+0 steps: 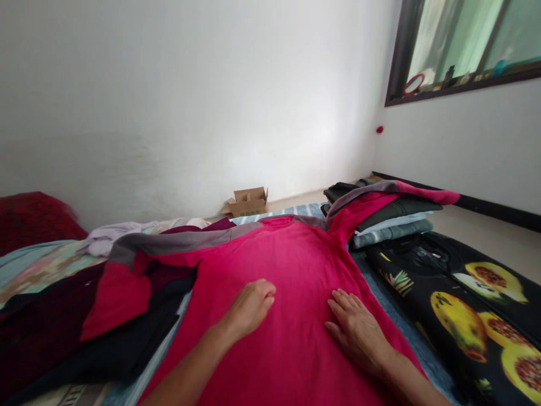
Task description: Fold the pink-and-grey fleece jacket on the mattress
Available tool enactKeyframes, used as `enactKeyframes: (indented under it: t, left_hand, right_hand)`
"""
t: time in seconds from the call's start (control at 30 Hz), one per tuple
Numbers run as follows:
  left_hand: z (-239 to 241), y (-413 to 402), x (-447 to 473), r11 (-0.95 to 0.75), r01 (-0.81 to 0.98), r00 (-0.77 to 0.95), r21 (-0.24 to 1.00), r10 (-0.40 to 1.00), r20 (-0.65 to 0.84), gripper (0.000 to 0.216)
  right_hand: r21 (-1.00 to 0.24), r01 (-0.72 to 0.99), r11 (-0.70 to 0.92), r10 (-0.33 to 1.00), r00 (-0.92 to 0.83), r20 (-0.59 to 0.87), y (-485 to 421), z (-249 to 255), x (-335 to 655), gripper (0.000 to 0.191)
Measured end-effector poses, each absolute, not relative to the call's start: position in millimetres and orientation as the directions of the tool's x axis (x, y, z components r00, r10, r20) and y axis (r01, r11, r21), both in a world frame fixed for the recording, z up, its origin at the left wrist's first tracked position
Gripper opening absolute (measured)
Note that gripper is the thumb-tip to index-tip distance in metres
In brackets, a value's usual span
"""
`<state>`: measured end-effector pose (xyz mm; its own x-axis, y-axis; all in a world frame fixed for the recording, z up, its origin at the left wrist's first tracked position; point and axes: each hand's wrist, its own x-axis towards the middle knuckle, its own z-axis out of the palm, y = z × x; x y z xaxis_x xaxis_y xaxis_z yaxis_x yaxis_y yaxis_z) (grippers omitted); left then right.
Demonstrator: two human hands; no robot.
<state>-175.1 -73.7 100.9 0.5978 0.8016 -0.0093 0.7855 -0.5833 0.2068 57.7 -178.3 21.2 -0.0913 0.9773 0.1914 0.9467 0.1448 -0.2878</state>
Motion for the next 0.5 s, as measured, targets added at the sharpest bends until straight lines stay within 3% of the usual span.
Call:
enactKeyframes:
  t: [0.1, 0.3, 0.5]
  left_hand:
    - [80.2, -35.9, -103.3, -0.547, 0.742, 0.549, 0.388, 0.827, 0.116, 0.015]
    - [35.0, 14.2, -34.6, -0.41, 0.797, 0.375, 0.443, 0.912, 0.169, 0.013]
    - [15.2, 19.0, -32.6, -0.467, 0.745, 0.405, 0.476, 0.884, 0.232, 0.01]
  right_hand:
    - [-0.292, 0.944, 0.155, 0.97, -0.09, 0.224, -180.1, 15.7, 55.8, 0.04]
    - [-0.336, 0.922, 0.194, 0.953, -0.096, 0.287, -177.4, 11.0, 61.7, 0.039]
    - [-0.371, 0.903, 0.216, 0.939, -0.089, 0.331, -175.4, 4.4, 63.6, 0.038]
